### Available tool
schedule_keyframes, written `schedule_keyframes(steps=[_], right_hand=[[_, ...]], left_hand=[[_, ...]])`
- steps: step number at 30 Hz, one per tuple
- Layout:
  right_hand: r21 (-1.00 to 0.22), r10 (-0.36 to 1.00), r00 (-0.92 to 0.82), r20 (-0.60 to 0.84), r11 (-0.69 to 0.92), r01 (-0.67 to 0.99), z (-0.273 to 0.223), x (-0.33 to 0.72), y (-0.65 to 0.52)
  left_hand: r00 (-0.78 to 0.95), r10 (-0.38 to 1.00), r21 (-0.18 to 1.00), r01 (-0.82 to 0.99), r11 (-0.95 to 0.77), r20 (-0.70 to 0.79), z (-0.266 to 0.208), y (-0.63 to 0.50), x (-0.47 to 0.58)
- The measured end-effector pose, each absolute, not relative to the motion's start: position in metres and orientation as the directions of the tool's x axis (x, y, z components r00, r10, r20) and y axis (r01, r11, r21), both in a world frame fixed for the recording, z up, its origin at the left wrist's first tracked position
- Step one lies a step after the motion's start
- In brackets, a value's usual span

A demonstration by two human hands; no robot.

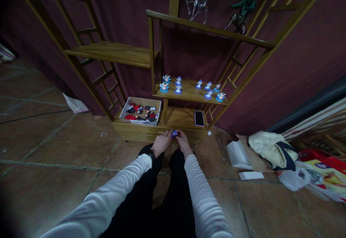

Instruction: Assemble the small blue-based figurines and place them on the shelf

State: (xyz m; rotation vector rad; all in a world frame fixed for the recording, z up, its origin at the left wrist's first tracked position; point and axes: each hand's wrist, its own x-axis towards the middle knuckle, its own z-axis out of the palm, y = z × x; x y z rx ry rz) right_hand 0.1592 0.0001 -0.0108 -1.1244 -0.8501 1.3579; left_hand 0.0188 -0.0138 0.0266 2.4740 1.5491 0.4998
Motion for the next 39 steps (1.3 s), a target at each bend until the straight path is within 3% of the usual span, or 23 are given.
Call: schedule_keyframes(steps=[3, 6, 9, 12, 17, 39], right_hand=[[-0.936, 0.985, 0.040, -0.165, -0.143, -0.321, -0.007, 0.160, -0.002], [-0.925, 0.981, 0.012, -0.194, -0.179, -0.335, -0.002, 0.161, -0.005], [-0.915, 0.978, 0.021, -0.208, -0.187, -0.357, 0.002, 0.160, -0.006], [-0.911, 0.982, 0.002, -0.188, -0.174, -0.373, 0.005, 0.160, -0.007], [-0.912, 0.986, -0.028, -0.162, -0.160, -0.378, 0.007, 0.160, -0.009], [-0.885, 0.990, -0.020, -0.137, -0.132, -0.447, 0.007, 0.163, -0.007]], left_hand=[[0.319, 0.927, 0.562, 0.737, -0.375, 0.199, 0.017, -0.005, 0.017], [0.260, 0.957, 0.863, 0.446, -0.238, 0.130, 0.004, 0.009, 0.016], [0.256, 0.964, 0.986, 0.127, -0.106, 0.071, -0.007, 0.020, 0.017], [0.250, 0.968, 0.998, -0.056, -0.003, 0.017, -0.011, 0.022, 0.018], [0.272, 0.961, 0.982, -0.169, 0.090, -0.041, -0.008, 0.017, 0.017], [0.288, 0.955, 0.990, -0.093, 0.103, -0.072, 0.005, 0.020, 0.014]])
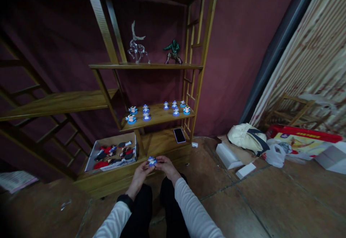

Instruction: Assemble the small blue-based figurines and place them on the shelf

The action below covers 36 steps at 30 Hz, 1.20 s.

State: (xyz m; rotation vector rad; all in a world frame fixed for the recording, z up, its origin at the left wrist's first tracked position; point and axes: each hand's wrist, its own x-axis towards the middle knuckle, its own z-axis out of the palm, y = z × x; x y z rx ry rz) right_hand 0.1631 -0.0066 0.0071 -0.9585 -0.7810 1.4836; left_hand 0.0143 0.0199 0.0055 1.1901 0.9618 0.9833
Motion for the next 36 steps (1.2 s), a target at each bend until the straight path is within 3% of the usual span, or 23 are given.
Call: schedule_keyframes(steps=[19, 36], right_hand=[[-0.822, 0.985, 0.021, -0.170, -0.131, -0.554, 0.018, 0.166, -0.011], [-0.879, 0.984, -0.019, -0.179, -0.168, -0.446, 0.007, 0.164, -0.007]], left_hand=[[0.257, 0.967, 0.999, -0.040, 0.015, -0.004, 0.006, 0.025, 0.027], [0.227, 0.971, 0.994, -0.070, 0.086, -0.068, 0.002, 0.018, 0.025]])
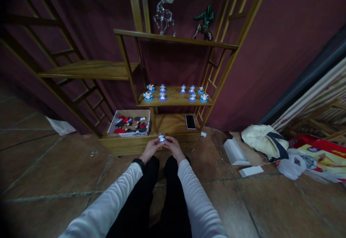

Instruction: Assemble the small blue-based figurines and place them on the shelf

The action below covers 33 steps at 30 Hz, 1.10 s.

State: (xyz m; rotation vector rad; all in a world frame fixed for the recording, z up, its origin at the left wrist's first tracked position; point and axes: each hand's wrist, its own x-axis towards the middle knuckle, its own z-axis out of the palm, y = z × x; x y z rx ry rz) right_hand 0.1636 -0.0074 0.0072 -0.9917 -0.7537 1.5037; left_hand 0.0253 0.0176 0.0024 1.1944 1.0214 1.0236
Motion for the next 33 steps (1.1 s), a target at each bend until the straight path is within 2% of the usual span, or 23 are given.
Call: schedule_keyframes(steps=[9, 15, 33], right_hand=[[-0.895, 0.984, -0.008, -0.177, -0.164, -0.415, 0.007, 0.165, -0.007], [-0.906, 0.986, -0.012, -0.166, -0.158, -0.393, 0.003, 0.164, -0.007], [-0.912, 0.987, -0.008, -0.159, -0.151, -0.383, 0.000, 0.163, -0.008]], left_hand=[[0.115, 0.992, 0.982, -0.175, 0.072, -0.052, -0.008, 0.019, 0.028], [0.083, 0.996, 0.985, -0.164, 0.054, -0.041, -0.015, 0.022, 0.027], [0.122, 0.991, 0.982, -0.175, 0.078, -0.057, -0.013, 0.021, 0.024]])
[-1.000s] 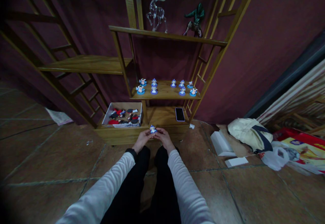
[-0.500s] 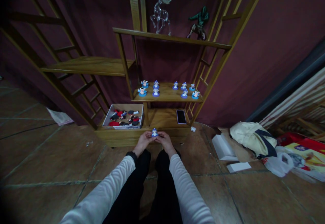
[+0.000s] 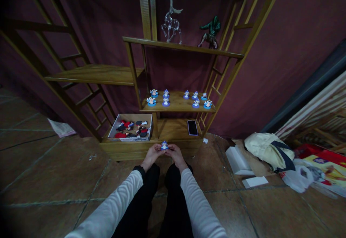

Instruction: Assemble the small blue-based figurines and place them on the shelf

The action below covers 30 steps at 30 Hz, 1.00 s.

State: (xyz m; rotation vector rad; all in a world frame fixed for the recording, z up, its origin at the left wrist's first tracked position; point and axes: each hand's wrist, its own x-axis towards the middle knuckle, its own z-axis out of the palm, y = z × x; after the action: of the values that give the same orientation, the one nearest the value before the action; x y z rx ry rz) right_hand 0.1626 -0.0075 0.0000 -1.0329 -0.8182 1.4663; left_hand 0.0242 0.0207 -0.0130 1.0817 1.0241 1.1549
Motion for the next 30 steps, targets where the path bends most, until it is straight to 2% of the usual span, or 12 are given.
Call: schedule_keyframes(steps=[16, 30], right_hand=[[-0.896, 0.989, 0.024, -0.148, -0.124, -0.427, 0.012, 0.159, -0.013], [-0.892, 0.989, 0.032, -0.142, -0.114, -0.437, 0.008, 0.160, -0.012]], left_hand=[[0.112, 0.993, 0.980, -0.192, 0.054, -0.032, -0.002, 0.018, 0.025], [0.229, 0.972, 0.988, -0.125, 0.085, -0.055, -0.008, 0.023, 0.024]])
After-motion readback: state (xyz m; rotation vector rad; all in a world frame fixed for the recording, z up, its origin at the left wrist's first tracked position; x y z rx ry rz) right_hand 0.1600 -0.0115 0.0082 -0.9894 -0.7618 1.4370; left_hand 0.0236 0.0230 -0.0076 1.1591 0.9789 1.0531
